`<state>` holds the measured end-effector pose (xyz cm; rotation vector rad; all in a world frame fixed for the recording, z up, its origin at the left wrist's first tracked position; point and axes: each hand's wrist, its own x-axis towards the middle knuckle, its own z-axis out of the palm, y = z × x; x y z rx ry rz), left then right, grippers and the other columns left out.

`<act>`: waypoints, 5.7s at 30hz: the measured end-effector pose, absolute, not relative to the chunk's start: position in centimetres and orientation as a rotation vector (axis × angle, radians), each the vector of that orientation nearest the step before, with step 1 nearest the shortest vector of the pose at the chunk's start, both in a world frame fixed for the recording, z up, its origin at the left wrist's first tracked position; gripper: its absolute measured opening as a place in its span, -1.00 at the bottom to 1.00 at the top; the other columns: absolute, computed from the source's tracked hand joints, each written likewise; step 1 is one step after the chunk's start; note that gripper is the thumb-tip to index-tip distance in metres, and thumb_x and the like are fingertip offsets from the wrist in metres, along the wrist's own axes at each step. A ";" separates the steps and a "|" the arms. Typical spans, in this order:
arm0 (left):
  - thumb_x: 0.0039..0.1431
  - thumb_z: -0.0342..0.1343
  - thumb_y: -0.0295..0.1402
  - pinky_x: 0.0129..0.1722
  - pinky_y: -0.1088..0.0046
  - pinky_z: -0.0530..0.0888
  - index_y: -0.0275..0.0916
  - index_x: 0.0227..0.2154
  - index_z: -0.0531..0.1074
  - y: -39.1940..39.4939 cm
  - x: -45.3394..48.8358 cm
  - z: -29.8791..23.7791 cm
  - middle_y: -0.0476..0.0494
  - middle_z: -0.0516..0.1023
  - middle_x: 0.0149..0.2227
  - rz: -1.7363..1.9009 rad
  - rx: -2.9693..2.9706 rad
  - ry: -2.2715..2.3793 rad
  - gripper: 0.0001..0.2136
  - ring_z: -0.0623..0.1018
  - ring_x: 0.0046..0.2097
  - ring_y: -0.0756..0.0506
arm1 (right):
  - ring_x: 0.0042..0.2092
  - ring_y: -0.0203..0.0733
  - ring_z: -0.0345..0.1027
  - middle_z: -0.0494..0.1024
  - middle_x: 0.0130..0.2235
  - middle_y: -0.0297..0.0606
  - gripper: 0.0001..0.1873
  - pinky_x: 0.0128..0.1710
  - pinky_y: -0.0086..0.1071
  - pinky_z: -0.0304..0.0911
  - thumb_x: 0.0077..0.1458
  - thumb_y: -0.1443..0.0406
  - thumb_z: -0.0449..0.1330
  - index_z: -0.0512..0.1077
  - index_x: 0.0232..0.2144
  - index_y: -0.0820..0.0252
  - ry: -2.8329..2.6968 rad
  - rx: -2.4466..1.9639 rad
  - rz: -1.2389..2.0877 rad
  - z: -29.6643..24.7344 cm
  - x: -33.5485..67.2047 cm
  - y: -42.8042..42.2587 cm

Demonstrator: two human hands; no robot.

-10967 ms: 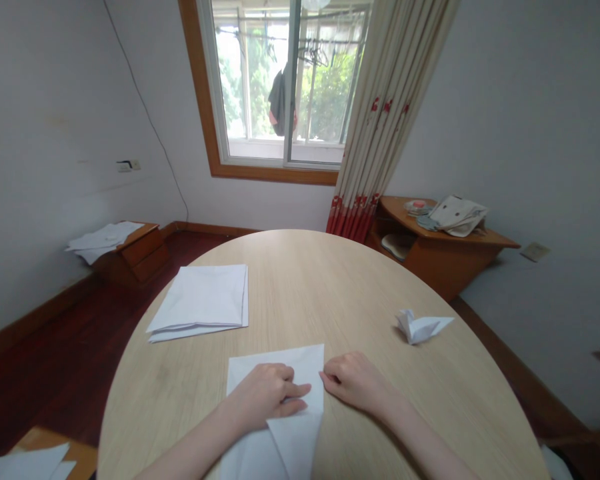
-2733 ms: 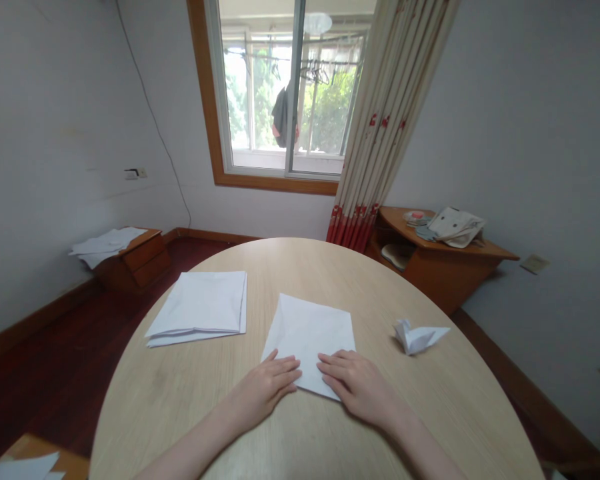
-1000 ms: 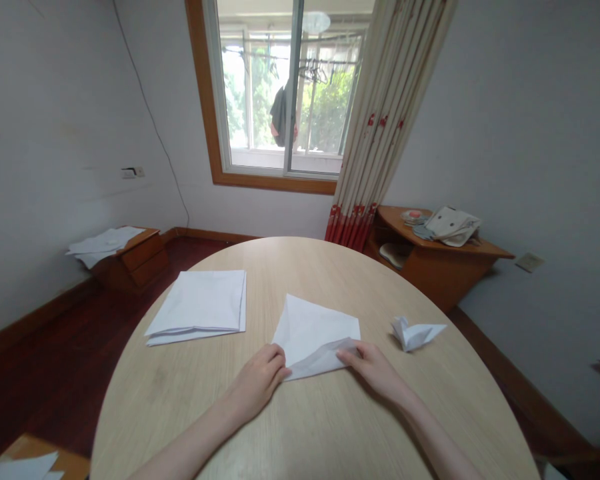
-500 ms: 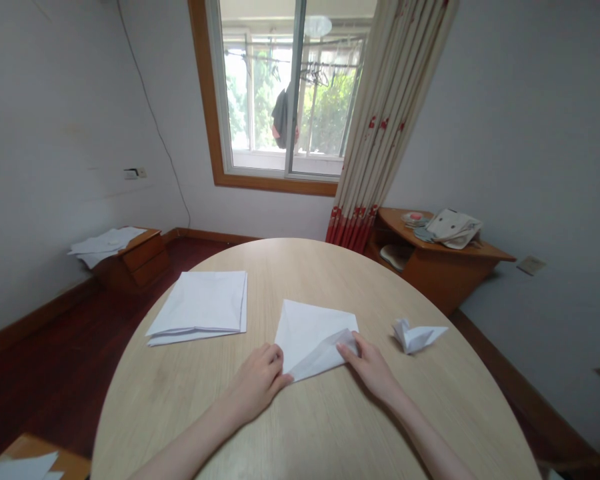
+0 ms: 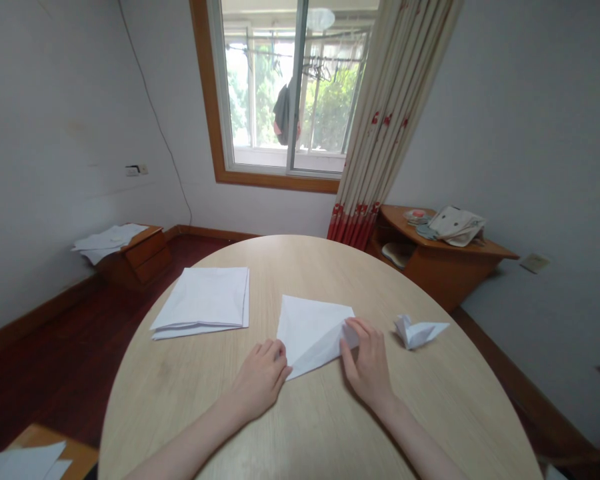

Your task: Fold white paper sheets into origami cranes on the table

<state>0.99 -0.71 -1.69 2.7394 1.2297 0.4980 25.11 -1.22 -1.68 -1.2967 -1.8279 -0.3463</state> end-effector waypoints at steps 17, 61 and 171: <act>0.32 -0.11 -0.44 -0.16 0.24 0.30 -0.28 -0.30 0.38 -1.4 1.6 -1.2 -0.16 0.41 -0.18 0.459 2.770 1.019 -0.84 0.36 -0.16 -0.16 | 0.19 -0.05 0.10 0.53 -0.18 -0.29 -0.77 0.23 0.00 -0.59 0.05 0.50 0.05 0.36 -0.28 0.12 -2.386 -1.283 -0.394 -2.5 22.9 -1.4; 0.19 0.14 -0.18 0.23 -0.04 0.05 -0.02 0.21 0.18 -1.8 0.9 0.4 -0.27 0.06 0.30 0.163 2.703 0.771 -0.47 0.13 0.28 -0.29 | 0.25 -0.06 0.02 0.51 -0.08 -0.18 -0.70 0.25 -0.04 -0.57 -0.02 0.51 0.09 0.37 -0.20 0.19 -2.561 -1.185 -0.319 -1.5 23.9 -0.7; 0.31 0.01 -0.35 0.16 0.12 0.30 -0.14 0.15 0.26 -1.1 1.8 -1.6 -0.26 0.16 0.27 0.343 2.835 0.984 -0.63 0.21 0.25 -0.27 | -0.35 -0.17 0.46 0.58 -0.41 -0.26 -0.69 -0.45 -0.42 0.04 0.27 0.30 -0.04 0.38 -0.47 0.16 -2.521 -1.671 0.191 -1.1 24.5 -1.2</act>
